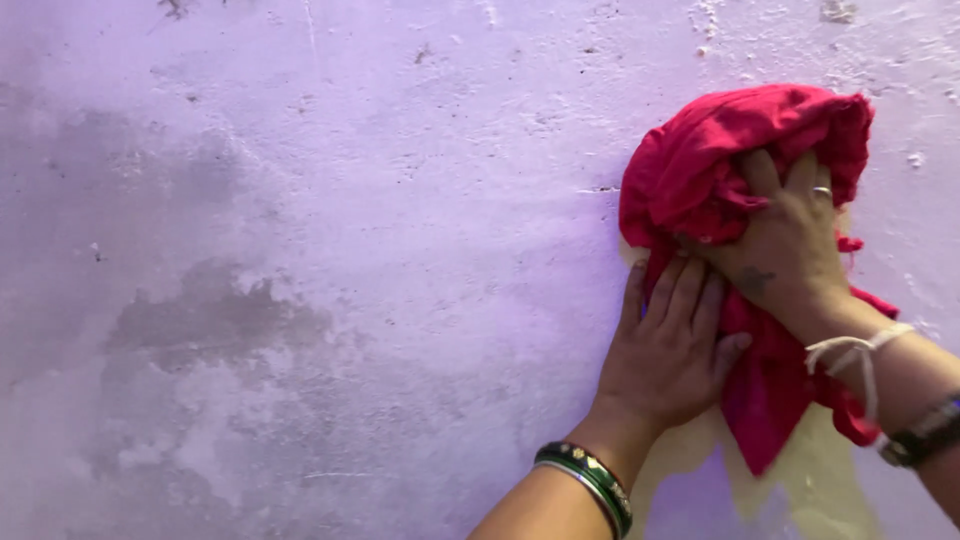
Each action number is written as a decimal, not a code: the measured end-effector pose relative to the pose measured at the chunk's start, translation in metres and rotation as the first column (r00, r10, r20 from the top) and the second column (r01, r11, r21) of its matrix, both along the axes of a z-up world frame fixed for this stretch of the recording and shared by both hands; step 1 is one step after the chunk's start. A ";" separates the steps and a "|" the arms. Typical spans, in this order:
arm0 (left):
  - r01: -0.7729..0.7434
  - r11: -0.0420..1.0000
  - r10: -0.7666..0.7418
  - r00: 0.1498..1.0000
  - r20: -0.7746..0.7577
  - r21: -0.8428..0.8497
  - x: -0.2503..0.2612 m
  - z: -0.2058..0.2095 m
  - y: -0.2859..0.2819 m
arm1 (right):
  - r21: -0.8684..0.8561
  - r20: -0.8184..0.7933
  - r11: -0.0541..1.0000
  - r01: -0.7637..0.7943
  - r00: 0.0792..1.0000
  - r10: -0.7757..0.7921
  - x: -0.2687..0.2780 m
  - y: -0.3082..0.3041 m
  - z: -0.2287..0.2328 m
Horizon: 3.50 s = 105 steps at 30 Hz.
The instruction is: The person wipes a wall decorated with a painted tree and colorful leaves using a red cloth. They scrub the surface in circular and back-and-forth motions, covering both the painted design and the plain wall sections.
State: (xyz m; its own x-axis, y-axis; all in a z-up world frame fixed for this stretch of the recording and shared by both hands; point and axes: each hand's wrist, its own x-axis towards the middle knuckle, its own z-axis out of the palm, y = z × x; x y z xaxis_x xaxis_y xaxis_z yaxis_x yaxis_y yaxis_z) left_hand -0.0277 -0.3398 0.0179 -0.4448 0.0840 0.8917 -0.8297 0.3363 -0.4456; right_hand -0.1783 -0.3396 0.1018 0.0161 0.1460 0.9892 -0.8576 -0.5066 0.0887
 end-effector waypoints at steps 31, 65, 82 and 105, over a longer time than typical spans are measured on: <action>0.168 0.986 -0.158 0.950 0.269 -0.016 -0.123 0.046 -0.016 | 0.324 0.498 0.927 0.188 0.799 -0.336 -0.218 -0.031 0.029; 0.135 0.975 -0.102 0.978 0.184 -0.175 -0.120 0.031 -0.033 | 0.374 0.368 0.858 0.352 0.793 -0.486 -0.195 -0.009 0.023; 0.169 0.978 -0.126 0.948 0.291 -0.126 -0.120 0.028 -0.037 | 0.142 0.055 0.932 0.334 0.937 -0.344 -0.197 -0.023 -0.011; 0.135 0.968 -0.067 0.953 0.297 -0.214 -0.121 0.028 -0.038 | 0.292 0.558 0.950 0.113 0.787 -0.265 -0.224 -0.026 -0.088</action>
